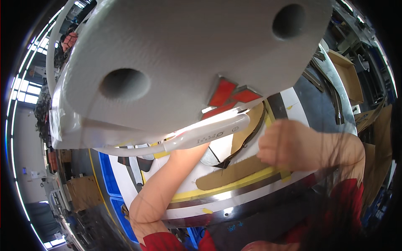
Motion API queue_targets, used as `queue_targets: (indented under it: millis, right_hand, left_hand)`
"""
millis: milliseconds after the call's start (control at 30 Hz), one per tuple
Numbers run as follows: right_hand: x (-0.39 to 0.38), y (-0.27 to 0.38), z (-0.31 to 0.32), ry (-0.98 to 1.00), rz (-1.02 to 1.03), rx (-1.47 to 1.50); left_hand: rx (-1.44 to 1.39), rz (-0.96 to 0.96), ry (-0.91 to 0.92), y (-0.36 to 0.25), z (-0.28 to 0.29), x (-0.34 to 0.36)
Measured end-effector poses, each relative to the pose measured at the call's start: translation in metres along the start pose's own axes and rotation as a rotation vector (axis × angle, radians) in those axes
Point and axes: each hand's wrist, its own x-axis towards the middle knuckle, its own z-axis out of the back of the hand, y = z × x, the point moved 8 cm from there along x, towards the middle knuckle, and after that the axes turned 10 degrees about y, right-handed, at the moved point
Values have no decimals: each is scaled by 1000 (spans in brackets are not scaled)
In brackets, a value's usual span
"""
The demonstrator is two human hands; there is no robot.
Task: Positioning leather straps and materials under an industrial sewing machine head for automated stitching.
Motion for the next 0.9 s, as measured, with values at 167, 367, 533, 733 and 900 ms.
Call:
queue_targets:
  millis: [167,367,533,733,900]
  right_hand:
    - [1,38,-26,131,-37,-288]
    - [4,52,-23,92,11,-254]
    - [-1,37,-23,59,23,-93]
    - [7,36,-26,124,3,-73]
    - [12,53,-23,184,-7,-247]
  left_hand:
    - [-300,49,-75,-6,13,-1]
    - [-497,78,15,-32,39,-38]
    - [-854,-2,-290,-13,136,-183]
    - [-591,282,-92,6,202,-289]
    - [-17,695,-10,45,181,-294]
